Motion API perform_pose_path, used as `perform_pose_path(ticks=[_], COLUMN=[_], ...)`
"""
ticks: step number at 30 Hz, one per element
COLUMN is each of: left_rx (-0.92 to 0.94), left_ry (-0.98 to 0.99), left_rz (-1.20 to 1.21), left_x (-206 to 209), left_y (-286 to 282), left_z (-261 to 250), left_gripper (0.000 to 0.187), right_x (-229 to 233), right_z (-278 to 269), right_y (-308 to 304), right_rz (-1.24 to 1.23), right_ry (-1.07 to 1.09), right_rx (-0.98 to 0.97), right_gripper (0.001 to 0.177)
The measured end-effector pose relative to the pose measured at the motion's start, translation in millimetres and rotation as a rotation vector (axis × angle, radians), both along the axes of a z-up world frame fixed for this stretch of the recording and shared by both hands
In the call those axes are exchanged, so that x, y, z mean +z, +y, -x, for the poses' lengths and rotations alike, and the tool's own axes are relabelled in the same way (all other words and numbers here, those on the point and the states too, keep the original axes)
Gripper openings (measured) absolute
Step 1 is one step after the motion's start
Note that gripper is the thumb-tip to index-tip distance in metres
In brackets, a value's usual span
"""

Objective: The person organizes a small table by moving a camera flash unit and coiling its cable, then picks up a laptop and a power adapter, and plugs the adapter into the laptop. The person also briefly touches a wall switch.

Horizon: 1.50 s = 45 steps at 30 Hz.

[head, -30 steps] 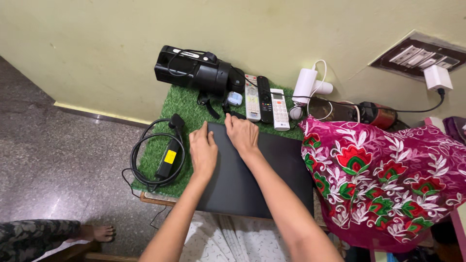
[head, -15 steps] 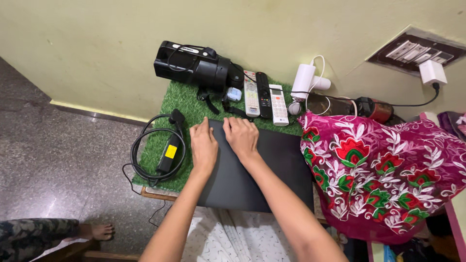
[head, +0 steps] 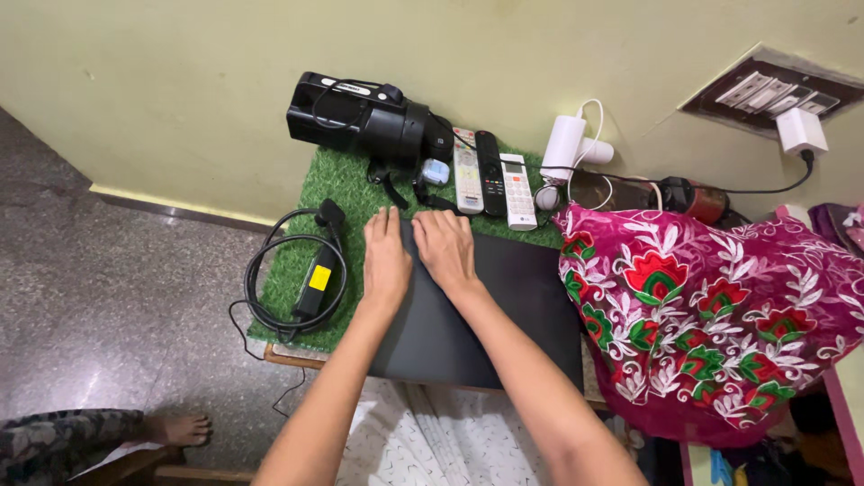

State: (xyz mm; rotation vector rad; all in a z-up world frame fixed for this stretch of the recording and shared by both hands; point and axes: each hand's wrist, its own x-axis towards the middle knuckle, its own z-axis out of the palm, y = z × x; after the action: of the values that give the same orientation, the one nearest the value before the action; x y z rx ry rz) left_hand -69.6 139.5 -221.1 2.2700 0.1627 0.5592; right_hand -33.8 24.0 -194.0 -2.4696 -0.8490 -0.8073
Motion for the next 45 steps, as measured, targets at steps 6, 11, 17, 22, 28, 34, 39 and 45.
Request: perform_pose_path(ticks=[6,11,17,22,28,34,39,45], left_rx=[-0.075,0.113,0.202,0.197,0.248,0.198,0.215,0.261], left_ry=[-0.094,0.022,0.175,0.358,0.318,0.177,0.149,0.309], left_rz=[-0.142,-0.402,-0.191,-0.040,-0.120,-0.055,0.005,0.132], left_x=[27.0,29.1,10.3,0.2,-7.4,-2.4,5.3,14.6], left_y=[21.9,83.0,142.7,152.6,140.4,142.6,148.3,155.3], left_z=[-10.1,-23.0,-10.8,1.3,-1.0,-2.3,-0.3,13.5], left_gripper=[0.059,0.053,0.042,0.042,0.033,0.027,0.032,0.035], right_x=[-2.0,5.5,27.1,41.0,31.1,19.9,13.9,4.7], right_z=[1.7,7.4,32.9,36.2,31.3,18.5,4.9,6.3], right_y=[17.1,50.4,92.9,102.3,111.0,113.3,106.5,91.9], right_rz=[-0.089,-0.094,-0.032,0.070,-0.018,-0.275,-0.423,-0.398], right_ry=[0.082,0.259,0.529,0.677,0.878,0.931,0.870,0.701], right_rx=[0.034,0.050,0.000,-0.030,-0.089,-0.215,-0.236,-0.135], right_gripper=[0.009,0.018,0.058,0.086,0.086,0.077,0.069,0.051])
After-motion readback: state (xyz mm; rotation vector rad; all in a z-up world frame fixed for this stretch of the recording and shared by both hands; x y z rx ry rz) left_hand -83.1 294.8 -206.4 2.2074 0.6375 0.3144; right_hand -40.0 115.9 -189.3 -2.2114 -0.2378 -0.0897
